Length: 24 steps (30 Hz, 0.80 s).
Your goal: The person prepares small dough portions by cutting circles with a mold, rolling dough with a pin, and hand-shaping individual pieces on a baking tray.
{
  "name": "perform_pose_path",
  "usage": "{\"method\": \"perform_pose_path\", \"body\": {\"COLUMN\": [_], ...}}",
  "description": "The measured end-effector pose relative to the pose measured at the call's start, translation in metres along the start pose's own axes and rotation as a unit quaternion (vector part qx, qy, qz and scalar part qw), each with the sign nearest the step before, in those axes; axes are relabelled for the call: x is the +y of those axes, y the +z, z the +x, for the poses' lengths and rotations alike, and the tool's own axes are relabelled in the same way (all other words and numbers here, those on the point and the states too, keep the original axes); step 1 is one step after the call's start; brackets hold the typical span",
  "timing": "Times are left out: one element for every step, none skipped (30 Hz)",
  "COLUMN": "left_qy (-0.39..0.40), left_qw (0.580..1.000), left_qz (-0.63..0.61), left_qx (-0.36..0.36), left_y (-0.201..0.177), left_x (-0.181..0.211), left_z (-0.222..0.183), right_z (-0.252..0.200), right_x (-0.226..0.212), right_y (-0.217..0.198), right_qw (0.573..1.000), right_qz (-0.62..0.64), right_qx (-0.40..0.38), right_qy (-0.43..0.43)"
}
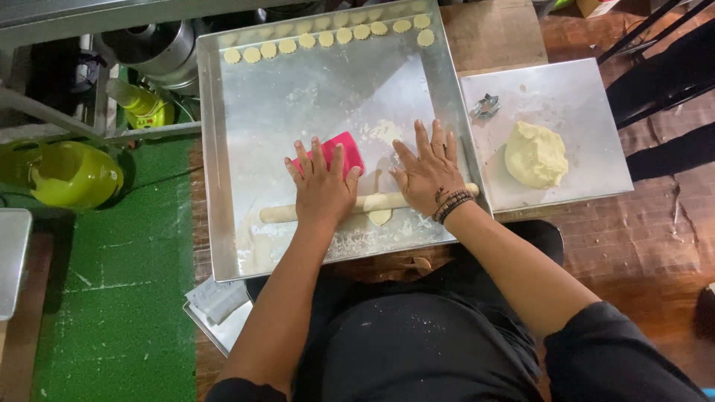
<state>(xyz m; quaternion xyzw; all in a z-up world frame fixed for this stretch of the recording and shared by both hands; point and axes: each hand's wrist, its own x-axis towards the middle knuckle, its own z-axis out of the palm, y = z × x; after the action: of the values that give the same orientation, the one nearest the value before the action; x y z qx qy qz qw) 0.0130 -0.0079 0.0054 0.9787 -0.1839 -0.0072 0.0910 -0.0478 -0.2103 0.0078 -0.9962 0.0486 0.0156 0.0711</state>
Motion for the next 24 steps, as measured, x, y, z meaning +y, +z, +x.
{"method": "perform_pose_path", "body": {"left_qy": [0.000,0.003,0.005,0.005,0.006,0.007,0.006,0.004,0.001,0.000,0.000,-0.001,-0.001,0.003,0.006,0.005,0.007,0.011,0.011,0.011,0.012,0.013,0.009,0.005], "left_qw": [1.000,1.000,1.000,1.000,1.000,1.000,1.000,1.000,1.000,1.000,0.999,0.999,0.999,0.998,0.998,0.998,0.998,0.998,0.998,0.997,0.997,0.997,0.997,0.997], "left_qz": [0.000,-0.005,-0.011,-0.011,-0.015,-0.020,-0.020,-0.017,-0.013,-0.014,-0.015,-0.016,-0.016,-0.026,-0.036,-0.036,-0.033,-0.030,-0.030,-0.027,-0.024,-0.023,-0.020,-0.016], "left_qx": [-0.001,0.005,0.011,0.010,0.014,0.018,0.017,0.023,0.028,0.028,0.035,0.043,0.042,0.048,0.055,0.054,0.057,0.061,0.060,0.068,0.075,0.075,0.074,0.072], "left_y": [0.000,-0.001,-0.001,-0.001,-0.001,-0.001,0.001,0.003,0.005,0.005,0.006,0.006,0.005,0.004,0.003,0.003,0.002,0.002,0.002,0.003,0.003,0.003,0.003,0.004], "left_x": [-0.001,-0.002,-0.003,-0.003,-0.003,-0.003,-0.004,-0.005,-0.006,-0.007,-0.007,-0.008,-0.007,-0.007,-0.007,-0.007,-0.008,-0.008,-0.008,-0.008,-0.008,-0.008,-0.007,-0.007], "left_z": [0.002,0.004,0.007,0.009,0.011,0.014,0.017,0.020,0.024,0.026,0.029,0.031,0.033,0.034,0.036,0.037,0.038,0.040,0.041,0.042,0.043,0.043,0.043,0.043], "right_z": [0.003,0.007,0.010,0.013,0.016,0.019,0.022,0.024,0.027,0.029,0.031,0.032,0.035,0.038,0.041,0.043,0.045,0.046,0.047,0.049,0.050,0.049,0.049,0.049], "right_x": [0.001,0.002,0.002,0.002,0.002,0.001,0.002,0.004,0.005,0.005,0.005,0.005,0.007,0.009,0.010,0.011,0.011,0.012,0.012,0.013,0.013,0.014,0.014,0.014], "right_y": [0.000,0.000,0.001,0.001,0.000,0.000,0.001,0.002,0.003,0.003,0.002,0.002,0.004,0.007,0.009,0.010,0.011,0.012,0.011,0.011,0.011,0.012,0.013,0.015], "right_qw": [1.000,1.000,1.000,1.000,1.000,0.999,0.999,0.999,0.999,0.999,0.999,0.999,0.999,0.999,0.999,0.999,0.998,0.998,0.998,0.998,0.998,0.998,0.998,0.998], "right_qz": [0.000,0.002,0.004,0.004,-0.001,-0.007,-0.007,-0.010,-0.013,-0.014,-0.008,-0.001,-0.001,0.000,0.002,0.002,0.001,0.000,0.000,0.006,0.013,0.013,0.009,0.005], "right_qx": [-0.001,0.000,0.001,0.000,0.007,0.013,0.012,0.012,0.013,0.012,0.023,0.033,0.032,0.028,0.024,0.024,0.025,0.027,0.026,0.026,0.026,0.026,0.027,0.027], "right_qy": [0.000,0.007,0.015,0.015,0.023,0.032,0.032,0.032,0.032,0.032,0.032,0.032,0.032,0.040,0.048,0.047,0.051,0.056,0.056,0.058,0.061,0.061,0.063,0.064]}}
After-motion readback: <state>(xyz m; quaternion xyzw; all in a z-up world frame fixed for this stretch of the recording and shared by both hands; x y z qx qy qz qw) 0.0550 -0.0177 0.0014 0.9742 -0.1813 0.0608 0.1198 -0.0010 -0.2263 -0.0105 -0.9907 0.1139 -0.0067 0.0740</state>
